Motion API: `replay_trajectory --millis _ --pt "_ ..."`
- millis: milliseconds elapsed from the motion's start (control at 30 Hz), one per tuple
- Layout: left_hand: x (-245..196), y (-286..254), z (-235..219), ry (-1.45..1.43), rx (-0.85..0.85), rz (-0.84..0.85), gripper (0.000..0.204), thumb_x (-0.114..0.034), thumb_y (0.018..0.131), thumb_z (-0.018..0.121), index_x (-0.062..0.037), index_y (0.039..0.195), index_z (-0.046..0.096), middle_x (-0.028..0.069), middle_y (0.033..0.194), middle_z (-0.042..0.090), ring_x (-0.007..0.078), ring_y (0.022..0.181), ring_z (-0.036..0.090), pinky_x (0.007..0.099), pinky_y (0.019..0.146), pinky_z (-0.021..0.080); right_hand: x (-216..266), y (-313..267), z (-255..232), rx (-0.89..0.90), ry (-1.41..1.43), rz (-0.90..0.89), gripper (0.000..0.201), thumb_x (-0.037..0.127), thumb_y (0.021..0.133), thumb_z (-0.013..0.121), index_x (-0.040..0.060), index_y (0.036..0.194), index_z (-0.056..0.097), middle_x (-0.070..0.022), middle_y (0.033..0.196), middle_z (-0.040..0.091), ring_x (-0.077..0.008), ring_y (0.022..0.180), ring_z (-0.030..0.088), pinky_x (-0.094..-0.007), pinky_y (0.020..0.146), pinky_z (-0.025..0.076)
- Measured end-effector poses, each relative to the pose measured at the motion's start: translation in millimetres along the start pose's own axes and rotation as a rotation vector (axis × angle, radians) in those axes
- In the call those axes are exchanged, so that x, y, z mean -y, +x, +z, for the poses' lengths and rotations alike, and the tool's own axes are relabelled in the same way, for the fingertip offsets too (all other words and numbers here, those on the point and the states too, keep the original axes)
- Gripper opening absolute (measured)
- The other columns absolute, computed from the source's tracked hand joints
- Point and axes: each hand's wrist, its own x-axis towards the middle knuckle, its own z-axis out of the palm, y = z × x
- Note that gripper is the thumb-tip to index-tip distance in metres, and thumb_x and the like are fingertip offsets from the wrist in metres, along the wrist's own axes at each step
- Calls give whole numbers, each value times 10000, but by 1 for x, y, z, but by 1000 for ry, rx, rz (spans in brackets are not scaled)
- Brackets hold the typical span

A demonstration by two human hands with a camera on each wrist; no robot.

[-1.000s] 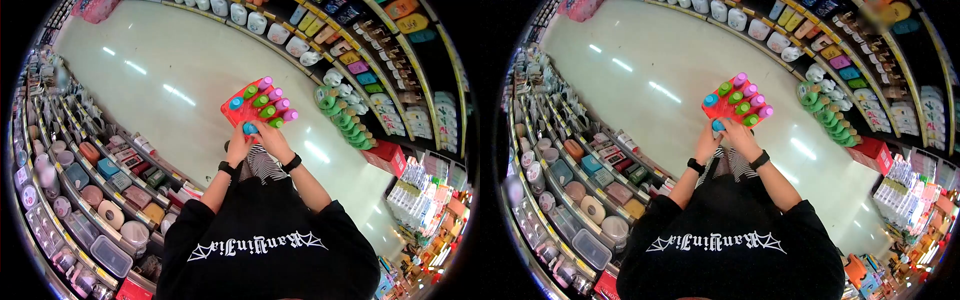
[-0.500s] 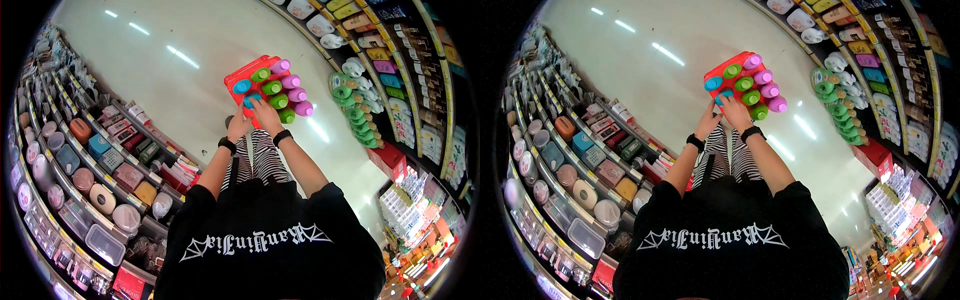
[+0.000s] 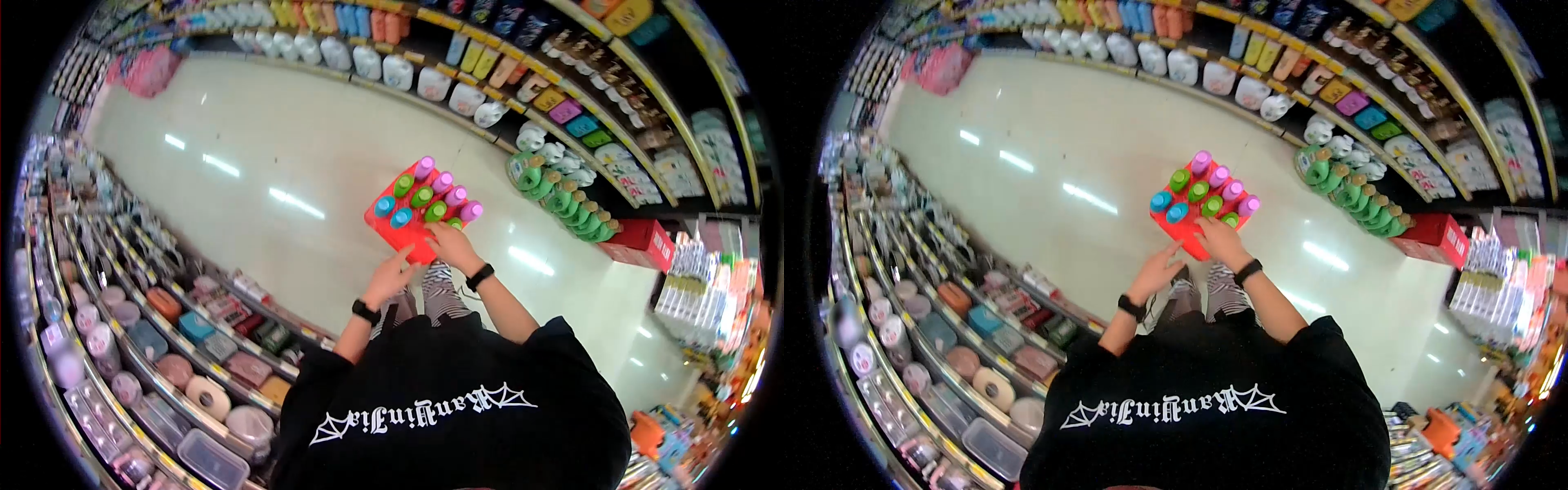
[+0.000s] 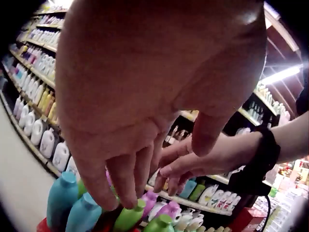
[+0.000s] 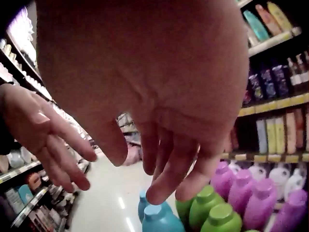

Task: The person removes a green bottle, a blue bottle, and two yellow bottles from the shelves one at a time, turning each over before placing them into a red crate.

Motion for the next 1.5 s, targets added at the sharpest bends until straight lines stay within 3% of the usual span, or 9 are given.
replay_trajectory --millis 133,200,233,433,733,833,933,1000,1500 --pt "-19 -60 -22 -30 -11 232 532 -297 936 612 -21 1374 489 226 1297 588 346 1174 596 394 994 464 34 -60 -48 -202 38 195 238 195 914 581 57 1106 609 -169 951 661 -365 884 641 -457 764 516" --pt "-13 -81 -25 -101 -1 214 515 -260 934 628 -21 1370 495 198 1297 603 310 1179 607 384 990 468 32 -97 -52 -337 62 263 220 174 911 584 51 1090 621 -162 936 662 -360 841 643 -454 730 511" --pt "-9 -90 -26 -124 -2 200 507 -245 932 634 -20 1365 499 191 1302 604 300 1187 605 382 995 466 36 -114 -55 -401 36 316 210 117 892 618 54 1091 641 -154 952 659 -311 802 651 -387 706 528" --pt "-10 -113 -33 -39 25 215 493 -187 909 649 -14 1349 510 183 1305 609 306 1206 597 376 1007 461 63 -196 -65 -648 29 517 158 145 897 621 47 1016 657 -134 861 670 -303 750 654 -401 675 518" --pt "-111 -98 -13 147 185 442 481 -281 929 634 -60 1344 534 203 1189 648 293 1118 641 386 947 484 92 -245 -94 -911 26 475 137 146 900 633 64 1005 662 -113 842 670 -276 698 651 -375 619 515" --pt "-137 -95 10 73 267 442 489 -305 929 630 -54 1339 536 196 1167 658 305 1074 652 389 934 485 91 -269 -105 -936 -2 513 132 145 898 639 70 1003 668 -109 843 675 -270 685 648 -377 624 515" --pt "-155 -91 42 186 224 637 485 -310 930 623 -49 1330 540 197 1167 657 321 1050 654 398 932 485 88 -300 -118 -982 0 531 133 141 899 640 62 1002 671 -116 843 679 -274 695 644 -373 630 511" --pt "-165 -92 64 207 302 586 482 -310 927 623 -45 1322 549 203 1182 646 328 1072 640 394 932 488 77 -326 -122 -1019 5 541 137 140 901 637 54 1001 673 -122 844 680 -277 710 648 -368 636 511" --pt "-279 -98 289 281 539 841 476 -325 952 594 -97 1363 520 162 1269 611 300 1154 599 384 959 478 -5 -545 -189 -1185 -91 778 150 113 901 617 25 1003 682 -139 928 699 -267 745 662 -353 689 524"
